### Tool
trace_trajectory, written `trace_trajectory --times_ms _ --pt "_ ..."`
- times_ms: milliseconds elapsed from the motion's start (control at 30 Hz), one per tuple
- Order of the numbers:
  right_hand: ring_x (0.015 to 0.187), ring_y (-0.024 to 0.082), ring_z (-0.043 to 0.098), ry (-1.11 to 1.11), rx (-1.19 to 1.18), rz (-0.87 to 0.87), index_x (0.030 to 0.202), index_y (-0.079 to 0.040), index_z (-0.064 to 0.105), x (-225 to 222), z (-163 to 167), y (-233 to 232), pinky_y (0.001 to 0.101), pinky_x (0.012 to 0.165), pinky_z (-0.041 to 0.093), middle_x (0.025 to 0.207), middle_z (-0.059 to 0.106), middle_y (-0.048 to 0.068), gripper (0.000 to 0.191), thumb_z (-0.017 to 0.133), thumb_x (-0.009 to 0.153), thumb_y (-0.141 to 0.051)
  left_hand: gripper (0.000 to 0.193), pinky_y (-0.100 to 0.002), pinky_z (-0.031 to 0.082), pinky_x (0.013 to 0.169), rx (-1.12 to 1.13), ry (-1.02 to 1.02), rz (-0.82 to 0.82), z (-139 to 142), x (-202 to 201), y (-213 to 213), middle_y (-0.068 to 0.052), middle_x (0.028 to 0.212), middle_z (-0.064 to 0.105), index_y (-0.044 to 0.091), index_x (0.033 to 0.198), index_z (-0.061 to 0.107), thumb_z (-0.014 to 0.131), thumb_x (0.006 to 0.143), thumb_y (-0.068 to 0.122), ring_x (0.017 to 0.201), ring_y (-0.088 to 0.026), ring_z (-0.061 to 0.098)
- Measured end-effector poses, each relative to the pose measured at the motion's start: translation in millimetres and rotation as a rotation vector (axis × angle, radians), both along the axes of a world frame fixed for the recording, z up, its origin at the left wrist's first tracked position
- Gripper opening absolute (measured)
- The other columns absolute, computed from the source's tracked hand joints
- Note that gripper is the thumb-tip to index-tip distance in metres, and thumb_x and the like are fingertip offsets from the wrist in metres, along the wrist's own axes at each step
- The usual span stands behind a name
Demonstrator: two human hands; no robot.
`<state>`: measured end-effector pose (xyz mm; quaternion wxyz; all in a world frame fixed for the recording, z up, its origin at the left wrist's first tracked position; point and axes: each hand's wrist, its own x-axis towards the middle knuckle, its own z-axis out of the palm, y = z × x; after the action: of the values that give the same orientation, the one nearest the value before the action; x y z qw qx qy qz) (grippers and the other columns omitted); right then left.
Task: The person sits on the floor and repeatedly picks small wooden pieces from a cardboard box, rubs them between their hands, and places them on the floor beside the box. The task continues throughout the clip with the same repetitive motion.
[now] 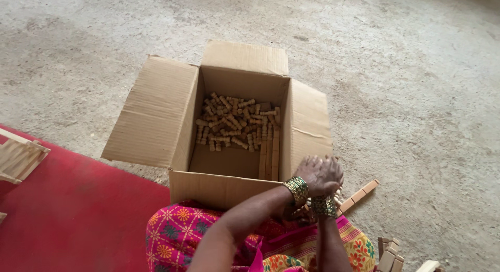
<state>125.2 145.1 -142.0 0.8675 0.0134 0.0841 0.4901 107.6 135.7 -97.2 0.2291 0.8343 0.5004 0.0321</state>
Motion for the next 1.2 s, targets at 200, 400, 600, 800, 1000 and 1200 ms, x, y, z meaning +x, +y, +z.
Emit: trace_trajectory --times_ms 200,400,600,800,1000,1200 --pt "0.154 0.035 0.003 -0.157 0.102 0.216 0.160 -0.012 0.010 -41.8 43.1 8.3 0.0503 0.122 -0.005 0.167 0.004 0.022 0.097 0.038 0.087 -0.069 0.094 -0.054 0.022 0.121 0.339 -0.211 0.087 50.0 -61.6 2.4 -0.023 0.163 0.030 0.007 0.161 0.020 0.037 0.098 0.075 0.148 -0.038 0.030" --pt "0.145 0.034 0.026 -2.244 -0.239 0.191 0.149 -0.005 0.034 -57.5 68.7 41.5 0.0451 0.118 0.021 0.160 0.026 0.020 0.072 0.052 0.087 -0.037 0.073 -0.051 0.046 0.107 0.371 -0.567 0.252 49.9 -153.5 18.5 -0.013 0.131 0.070 0.017 0.152 0.044 0.042 0.096 0.065 0.108 -0.025 0.070" --pt "0.136 0.035 0.044 -3.288 -0.028 0.434 0.142 0.002 0.053 -117.4 49.8 55.3 0.0422 0.113 0.043 0.157 0.041 0.020 0.060 0.062 0.083 -0.004 0.049 -0.041 0.058 0.083 0.067 -0.069 0.506 -14.2 -226.5 43.1 -0.015 0.119 0.074 0.019 0.140 0.060 0.036 0.110 0.049 0.100 -0.028 0.072" --pt "0.125 0.034 0.060 -3.145 0.400 0.974 0.136 -0.010 0.059 -135.7 19.9 52.5 0.0435 0.107 0.048 0.136 0.062 0.017 0.045 0.058 0.094 -0.025 0.052 -0.043 0.055 0.093 -0.481 0.246 0.479 -46.6 -229.9 19.4 -0.017 0.128 0.071 0.013 0.124 0.076 0.043 0.109 0.049 0.112 -0.031 0.070" --pt "0.114 0.035 0.068 -3.252 0.346 1.027 0.118 -0.011 0.074 -131.4 5.6 46.1 0.0451 0.100 0.054 0.121 0.073 0.017 0.031 0.059 0.096 -0.026 0.049 -0.042 0.056 0.093 -0.547 0.307 0.472 -53.5 -218.1 7.8 -0.017 0.128 0.072 0.012 0.123 0.076 0.045 0.107 0.047 0.112 -0.031 0.070" --pt "0.112 0.031 0.070 -3.292 0.386 1.294 0.112 -0.011 0.077 -129.7 3.1 39.1 0.0414 0.099 0.055 0.118 0.074 0.014 0.035 0.072 0.088 -0.035 0.047 -0.042 0.056 0.093 -0.562 0.341 0.464 -66.4 -218.4 9.0 -0.017 0.127 0.072 0.012 0.122 0.076 0.047 0.105 0.045 0.112 -0.031 0.070"
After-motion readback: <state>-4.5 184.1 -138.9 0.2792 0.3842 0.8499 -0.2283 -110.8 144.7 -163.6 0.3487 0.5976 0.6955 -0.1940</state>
